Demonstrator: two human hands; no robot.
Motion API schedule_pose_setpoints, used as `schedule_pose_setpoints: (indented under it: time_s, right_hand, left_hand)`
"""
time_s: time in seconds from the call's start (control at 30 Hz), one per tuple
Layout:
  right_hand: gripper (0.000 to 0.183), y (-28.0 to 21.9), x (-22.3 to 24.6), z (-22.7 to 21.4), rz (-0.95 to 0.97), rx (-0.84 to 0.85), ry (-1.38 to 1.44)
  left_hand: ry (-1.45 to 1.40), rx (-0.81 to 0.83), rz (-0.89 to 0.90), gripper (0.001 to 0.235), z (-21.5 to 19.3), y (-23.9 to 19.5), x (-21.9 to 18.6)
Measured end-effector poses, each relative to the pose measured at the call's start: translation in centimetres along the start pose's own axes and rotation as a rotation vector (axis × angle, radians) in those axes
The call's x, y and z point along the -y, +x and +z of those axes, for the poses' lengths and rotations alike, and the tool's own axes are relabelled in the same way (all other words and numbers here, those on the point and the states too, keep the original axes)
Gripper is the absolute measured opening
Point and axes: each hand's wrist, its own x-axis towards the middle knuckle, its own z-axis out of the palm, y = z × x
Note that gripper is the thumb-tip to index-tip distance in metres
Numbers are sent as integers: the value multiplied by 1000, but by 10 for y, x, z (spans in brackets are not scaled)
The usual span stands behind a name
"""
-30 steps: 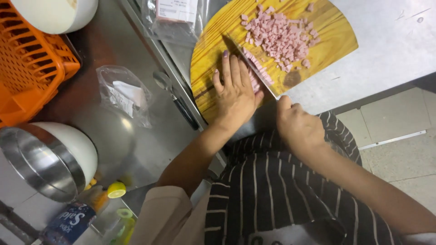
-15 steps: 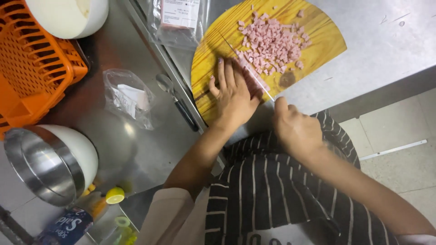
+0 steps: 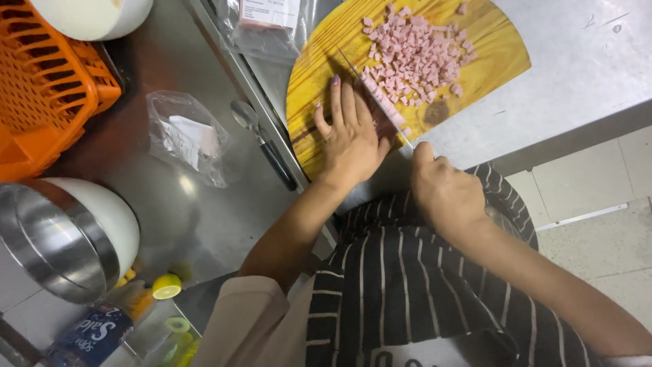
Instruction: A person is slicing ham into thin strips and then dicing them into small pieces on a wooden cutting board.
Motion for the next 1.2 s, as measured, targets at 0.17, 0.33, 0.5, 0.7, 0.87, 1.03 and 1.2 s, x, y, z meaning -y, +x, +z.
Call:
schedule_pose_setpoints:
  time_s: [0.17,0.33,0.5,0.7,0.87,1.03,1.2]
  right_hand:
    - [3,12,3,10,18,12,-17]
    - [6,27,2,26,-19,-143,-123]
    - [19,50,-10,18,85,146,284]
    - [26,54,-28,1,146,165,312]
    - [20,29,-50,7,65,-242,20]
    - [10,21,-62,5,75,-475,-106]
    - [24,-5,-70,-12,73,-556,-230]
  left_hand:
    - [3,6,9,105,2,2,4]
    - [-9,-32,14,103,8,-1,3]
    - [4,-144,1,107,14,0,3]
    - [-217,-107,-94,109,14,4,5]
    - [-347,-178,-95,103,-19,11,15]
    - [-165,-199,189,81,-36,23,-8]
    - [-12,-35,472,65,-14,45,-17]
